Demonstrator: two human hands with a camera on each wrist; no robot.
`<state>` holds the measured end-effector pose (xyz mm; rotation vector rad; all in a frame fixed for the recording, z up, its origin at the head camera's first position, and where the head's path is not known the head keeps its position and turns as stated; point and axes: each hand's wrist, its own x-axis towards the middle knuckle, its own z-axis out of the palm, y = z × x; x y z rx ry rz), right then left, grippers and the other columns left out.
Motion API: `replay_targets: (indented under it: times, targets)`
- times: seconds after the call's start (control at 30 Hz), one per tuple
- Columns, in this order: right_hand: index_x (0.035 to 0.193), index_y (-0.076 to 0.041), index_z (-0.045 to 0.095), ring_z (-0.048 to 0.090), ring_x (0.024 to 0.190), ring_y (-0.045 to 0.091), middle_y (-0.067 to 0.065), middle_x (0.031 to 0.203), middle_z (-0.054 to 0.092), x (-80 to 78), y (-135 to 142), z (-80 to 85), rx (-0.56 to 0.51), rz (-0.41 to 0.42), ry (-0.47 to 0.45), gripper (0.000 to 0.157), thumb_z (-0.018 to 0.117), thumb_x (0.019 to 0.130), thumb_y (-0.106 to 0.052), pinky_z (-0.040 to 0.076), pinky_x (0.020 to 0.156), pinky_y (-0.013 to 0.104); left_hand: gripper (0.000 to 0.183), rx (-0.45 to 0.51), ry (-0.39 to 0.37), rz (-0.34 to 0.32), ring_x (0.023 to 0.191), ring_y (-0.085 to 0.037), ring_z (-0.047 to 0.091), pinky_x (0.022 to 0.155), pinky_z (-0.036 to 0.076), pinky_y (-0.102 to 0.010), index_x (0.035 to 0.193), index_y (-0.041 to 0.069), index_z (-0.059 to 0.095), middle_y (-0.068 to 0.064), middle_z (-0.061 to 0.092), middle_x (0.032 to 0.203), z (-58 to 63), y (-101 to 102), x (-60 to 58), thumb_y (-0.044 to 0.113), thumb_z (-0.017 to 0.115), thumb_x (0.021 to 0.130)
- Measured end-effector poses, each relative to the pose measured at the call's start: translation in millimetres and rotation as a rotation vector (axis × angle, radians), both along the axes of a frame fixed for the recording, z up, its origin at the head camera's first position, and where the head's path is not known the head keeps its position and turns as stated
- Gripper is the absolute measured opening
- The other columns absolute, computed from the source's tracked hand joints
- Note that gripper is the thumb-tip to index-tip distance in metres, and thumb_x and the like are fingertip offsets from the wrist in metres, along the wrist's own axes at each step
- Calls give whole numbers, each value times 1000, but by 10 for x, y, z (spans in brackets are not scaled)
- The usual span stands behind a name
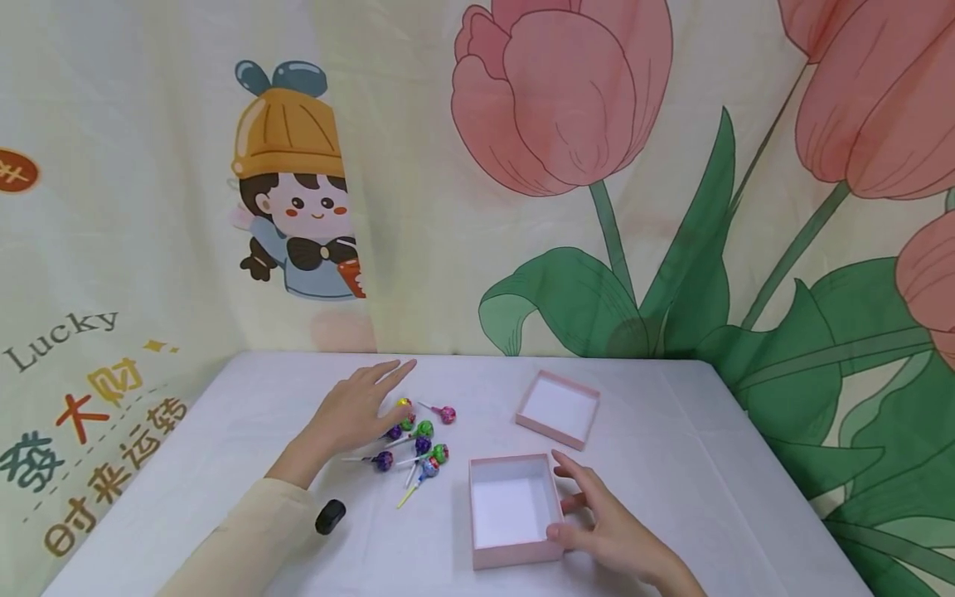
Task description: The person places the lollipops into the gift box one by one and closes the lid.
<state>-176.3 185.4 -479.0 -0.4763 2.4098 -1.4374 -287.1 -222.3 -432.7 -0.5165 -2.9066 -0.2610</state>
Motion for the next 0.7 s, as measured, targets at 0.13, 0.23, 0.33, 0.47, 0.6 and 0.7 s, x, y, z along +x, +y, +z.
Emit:
replay_targets:
  times: [0.13,0.23,0.33,0.47,0.6,0.7]
  targets:
    - [169,-31,23,56,123,25,14,164,35,1,7,-5,-1,23,-10,93,80,95,-36,50,94,51,77,22,-36,-5,149,-43,44,113,39,-70,167,28,35,-15,46,164,-31,61,-57,49,69,101]
    - [169,-34,25,56,123,25,14,164,36,-1,5,-4,-2,26,-22,91,80,95,-37,51,94,51,75,39,-61,-23,149,-42,44,114,39,-69,166,28,37,-14,48,162,-50,98,-97,46,70,102]
    - [168,-35,27,57,123,25,15,162,38,-3,-4,-7,-6,32,-27,90,80,95,-37,52,93,48,70,63,-99,-40,149,-41,44,115,38,-69,165,28,40,-14,50,161,-62,137,-127,42,69,103]
    - [169,-33,26,59,120,25,16,160,41,-9,-22,-24,-16,41,-29,90,79,96,-35,54,90,41,63,101,-170,-49,148,-39,44,114,39,-68,162,30,45,-12,52,160,-73,204,-160,37,68,104]
    - [170,-32,23,59,115,24,18,157,44,-22,-50,-48,-35,39,-48,91,78,97,-33,56,86,34,58,129,-223,-67,148,-39,46,114,40,-67,160,29,50,-12,54,158,-79,270,-205,33,68,104]
    - [170,-32,22,60,113,25,20,157,43,-23,-71,-64,-57,37,-60,92,78,97,-32,58,85,31,52,124,-239,-89,147,-40,47,116,40,-65,155,25,56,-12,57,155,-83,308,-251,29,68,105]
